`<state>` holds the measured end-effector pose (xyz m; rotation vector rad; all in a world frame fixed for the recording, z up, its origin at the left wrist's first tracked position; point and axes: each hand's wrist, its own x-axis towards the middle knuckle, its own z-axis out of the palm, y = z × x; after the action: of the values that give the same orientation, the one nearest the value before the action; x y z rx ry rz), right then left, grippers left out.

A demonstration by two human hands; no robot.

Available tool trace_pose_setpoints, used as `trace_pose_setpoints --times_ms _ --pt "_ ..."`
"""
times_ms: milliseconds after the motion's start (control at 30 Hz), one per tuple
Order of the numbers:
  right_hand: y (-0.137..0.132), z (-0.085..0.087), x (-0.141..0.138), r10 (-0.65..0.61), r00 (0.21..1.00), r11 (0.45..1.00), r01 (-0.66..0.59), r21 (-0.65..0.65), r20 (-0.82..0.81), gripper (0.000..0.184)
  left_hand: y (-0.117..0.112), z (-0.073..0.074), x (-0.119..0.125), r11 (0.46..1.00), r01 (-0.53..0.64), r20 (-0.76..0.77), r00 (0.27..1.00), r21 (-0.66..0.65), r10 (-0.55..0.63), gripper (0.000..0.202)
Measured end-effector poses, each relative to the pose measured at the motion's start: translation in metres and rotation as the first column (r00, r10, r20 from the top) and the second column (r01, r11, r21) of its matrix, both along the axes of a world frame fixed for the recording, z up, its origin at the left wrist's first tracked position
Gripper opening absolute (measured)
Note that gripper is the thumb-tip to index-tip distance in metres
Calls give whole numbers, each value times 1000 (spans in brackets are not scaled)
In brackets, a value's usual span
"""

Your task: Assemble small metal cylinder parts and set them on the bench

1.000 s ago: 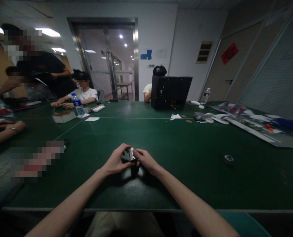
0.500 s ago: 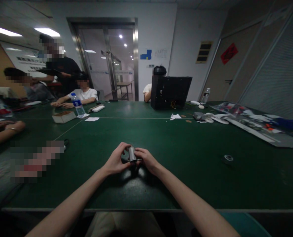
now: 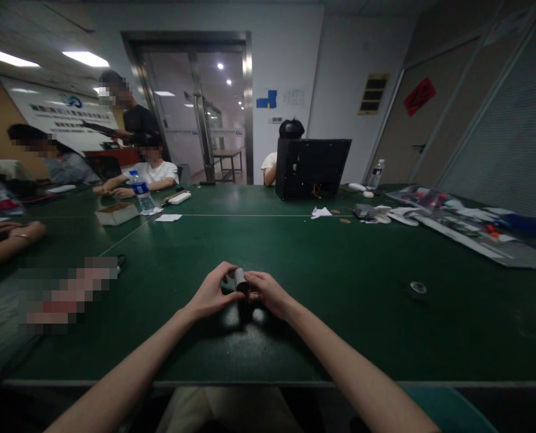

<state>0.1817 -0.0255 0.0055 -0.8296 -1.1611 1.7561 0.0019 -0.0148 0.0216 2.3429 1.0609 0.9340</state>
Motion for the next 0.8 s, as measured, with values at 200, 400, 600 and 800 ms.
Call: trace_pose_setpoints --times_ms 200,400,600,800 --pt "5 -9 -1 -25 999 1000 25 2 42 41 0 -2 0 1000 -10 -34 999 20 11 42" --pt "3 -11 -1 -21 999 1000 21 3 44 45 -3 0 1 998 25 -35 999 59 -23 48" --pt "3 -13 -1 -9 997 999 6 46 70 55 -5 1 2 996 52 -38 998 76 -50 49" --pt "2 -9 0 16 992 988 -36 152 128 51 -5 1 2 994 75 -34 997 75 -72 51"
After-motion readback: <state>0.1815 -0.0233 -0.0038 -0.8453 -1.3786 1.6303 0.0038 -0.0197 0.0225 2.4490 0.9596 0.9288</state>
